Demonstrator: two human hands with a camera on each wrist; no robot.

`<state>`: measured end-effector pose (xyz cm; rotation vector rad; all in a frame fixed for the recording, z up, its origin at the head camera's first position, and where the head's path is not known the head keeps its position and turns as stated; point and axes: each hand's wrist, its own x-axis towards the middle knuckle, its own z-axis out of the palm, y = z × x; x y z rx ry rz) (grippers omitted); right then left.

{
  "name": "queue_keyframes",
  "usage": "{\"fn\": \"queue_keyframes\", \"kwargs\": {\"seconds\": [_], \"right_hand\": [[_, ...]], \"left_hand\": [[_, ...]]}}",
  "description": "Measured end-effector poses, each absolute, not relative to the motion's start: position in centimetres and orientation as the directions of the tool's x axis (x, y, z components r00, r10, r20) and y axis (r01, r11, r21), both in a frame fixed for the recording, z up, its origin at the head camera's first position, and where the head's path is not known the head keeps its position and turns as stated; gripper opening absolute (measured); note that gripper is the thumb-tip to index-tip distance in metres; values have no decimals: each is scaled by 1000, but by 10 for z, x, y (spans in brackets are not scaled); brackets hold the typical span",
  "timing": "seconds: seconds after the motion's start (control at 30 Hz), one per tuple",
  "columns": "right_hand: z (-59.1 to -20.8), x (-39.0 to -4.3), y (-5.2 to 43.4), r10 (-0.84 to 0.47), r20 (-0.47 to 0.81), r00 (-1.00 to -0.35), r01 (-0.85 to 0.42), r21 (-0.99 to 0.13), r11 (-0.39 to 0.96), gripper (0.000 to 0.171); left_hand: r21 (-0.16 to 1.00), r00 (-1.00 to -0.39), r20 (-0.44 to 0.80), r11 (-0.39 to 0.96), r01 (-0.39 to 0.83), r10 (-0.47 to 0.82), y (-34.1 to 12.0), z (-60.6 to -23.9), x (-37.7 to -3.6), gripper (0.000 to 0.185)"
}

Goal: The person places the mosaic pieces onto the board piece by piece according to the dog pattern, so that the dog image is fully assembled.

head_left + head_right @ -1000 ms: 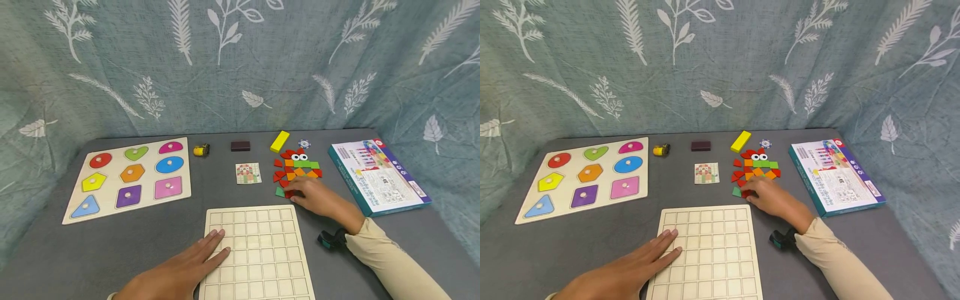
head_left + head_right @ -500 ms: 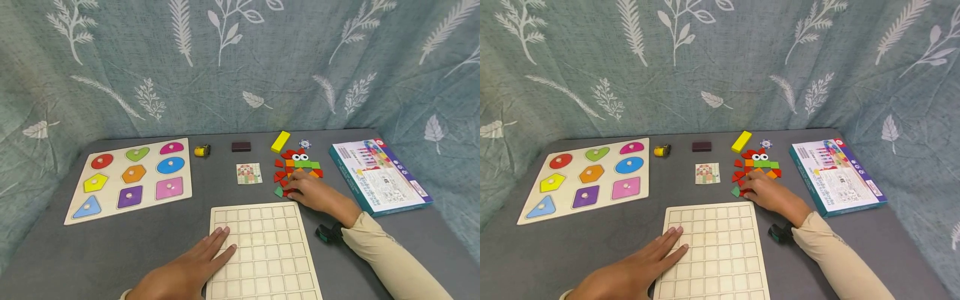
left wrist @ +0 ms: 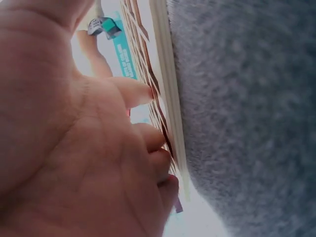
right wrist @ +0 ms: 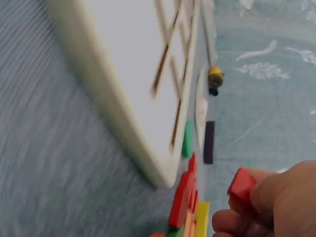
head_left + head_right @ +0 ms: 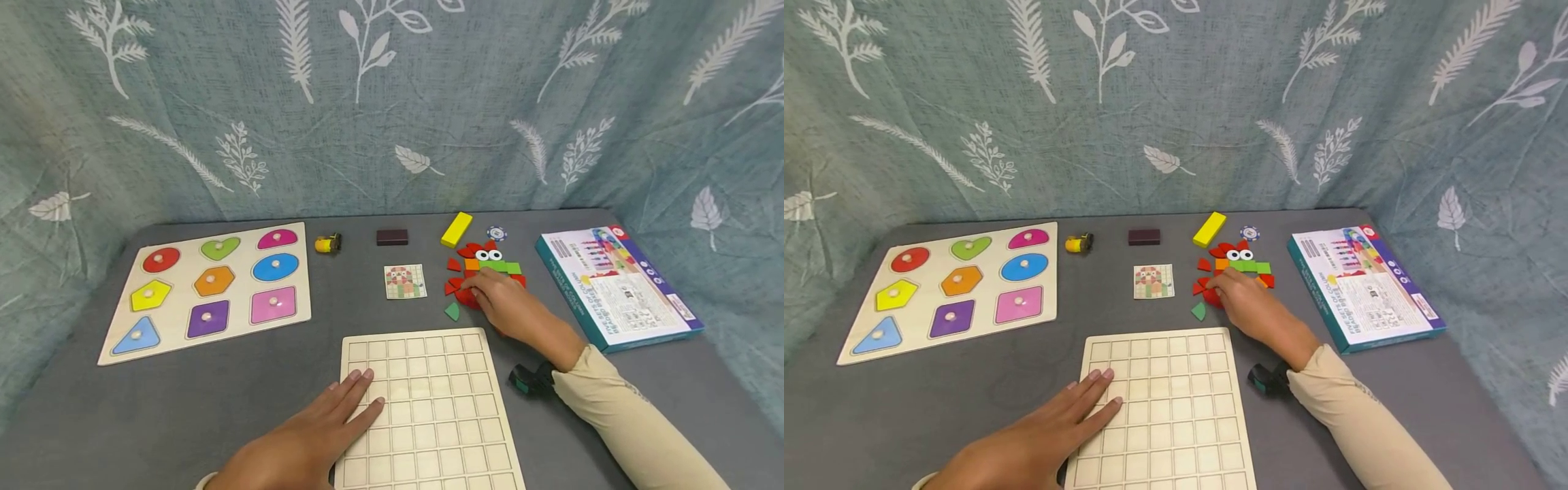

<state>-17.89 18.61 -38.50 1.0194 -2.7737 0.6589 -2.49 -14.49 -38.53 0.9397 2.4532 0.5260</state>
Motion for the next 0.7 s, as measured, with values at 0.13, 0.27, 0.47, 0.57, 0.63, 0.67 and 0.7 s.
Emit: {"fn": "queue_keyframes", "kwargs": {"seconds": [0.13,0.27,0.47,0.57,0.63,0.67,0.7], "right_hand": [[-383,-176,181,-612,255,-749,-660,-372,653,21],[-382,-173,173,-662,228,-714,-687,-412,599,21],[-377,-170,159,-693,179,-698,-672,-496,550,21],[-375,-169,150,-693,167,-701,-665,-505,550,22],[-374,-169,142,-693,157,-704,-657,-513,552,23],[-374,-169,137,-697,153,-701,-658,-516,548,22],[-374,-169,133,-700,147,-698,-657,-520,546,21]], "left_hand": [[509,-643,-245,661,552,726,-145,-385,-25,113],[501,-598,-200,606,618,776,-146,-387,-26,108],[509,-572,-200,584,633,795,-143,-387,-28,109],[534,-583,-237,606,590,777,-141,-387,-28,115],[545,-591,-249,616,569,767,-141,-387,-28,117],[545,-594,-249,618,567,765,-142,-387,-28,118],[544,-595,-253,621,565,763,-142,-386,-27,119]]}}
